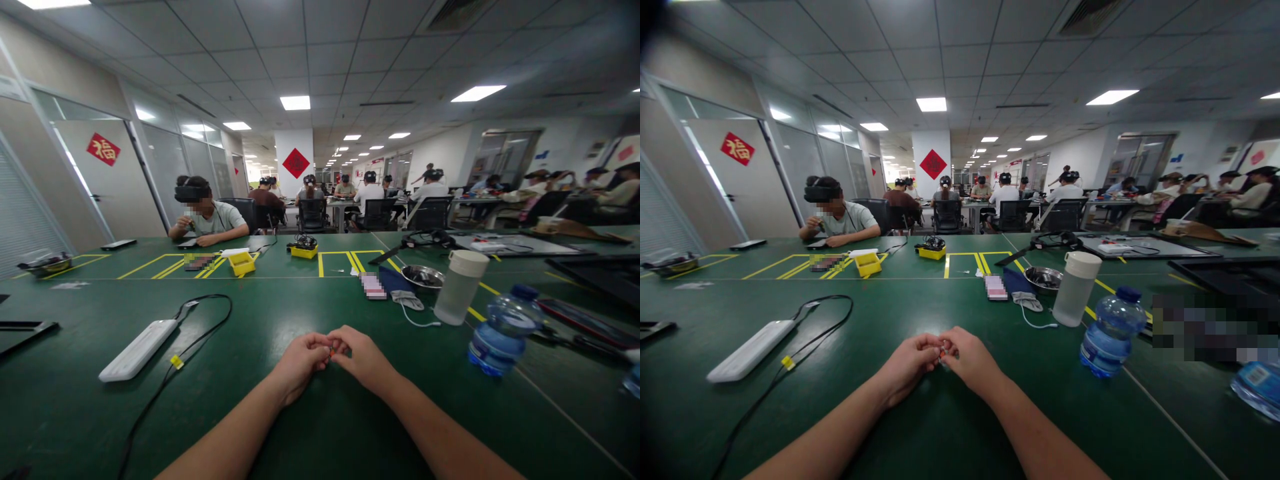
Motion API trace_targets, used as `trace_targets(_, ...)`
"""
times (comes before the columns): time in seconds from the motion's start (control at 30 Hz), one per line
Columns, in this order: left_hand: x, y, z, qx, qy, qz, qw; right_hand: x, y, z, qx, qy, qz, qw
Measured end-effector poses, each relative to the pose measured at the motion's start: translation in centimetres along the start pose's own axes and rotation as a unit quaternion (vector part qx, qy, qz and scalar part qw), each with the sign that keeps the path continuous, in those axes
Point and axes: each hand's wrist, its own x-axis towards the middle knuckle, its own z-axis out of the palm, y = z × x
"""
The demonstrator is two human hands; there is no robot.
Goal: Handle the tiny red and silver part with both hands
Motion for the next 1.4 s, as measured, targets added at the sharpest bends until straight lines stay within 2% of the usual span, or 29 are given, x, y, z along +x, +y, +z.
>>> trace_targets(0.13, -0.1, 0.5, -0.4, 0.039, -0.041, -0.003, 0.998, -0.1, -0.1, -0.4, -0.021, -0.04, -0.011, 0.999)
trace_targets(0.3, -0.6, 1.6, -1.6, 0.159, -0.114, -0.032, 0.98, -0.3, -0.5, -0.6, -0.072, -0.118, -0.034, 0.99)
trace_targets(0.43, -0.9, 1.9, -2.2, 0.201, -0.137, -0.056, 0.968, -0.5, -1.6, -0.7, -0.104, -0.144, -0.053, 0.983)
trace_targets(0.63, -1.0, 2.0, -1.6, 0.199, -0.147, -0.034, 0.968, -0.8, -3.0, -0.9, -0.094, -0.152, -0.075, 0.981)
trace_targets(0.73, -1.1, 2.1, -1.0, 0.167, -0.131, -0.025, 0.977, -0.7, -3.1, -0.9, -0.092, -0.133, -0.084, 0.983)
trace_targets(0.8, -1.2, 2.1, -0.4, 0.126, -0.108, -0.014, 0.986, -0.6, -3.0, -0.9, -0.096, -0.099, -0.079, 0.987)
trace_targets(1.0, -1.7, 1.6, 2.0, -0.042, -0.057, 0.013, 0.997, -0.3, -2.1, -0.8, -0.175, -0.015, -0.038, 0.984)
trace_targets(1.2, -1.6, 0.7, 3.1, -0.127, -0.013, 0.017, 0.992, -0.3, -1.8, -0.6, -0.185, -0.017, -0.023, 0.982)
trace_targets(1.4, -0.6, -0.2, 1.9, -0.188, 0.008, -0.03, 0.982, -0.5, -1.9, -0.6, -0.13, -0.028, 0.006, 0.991)
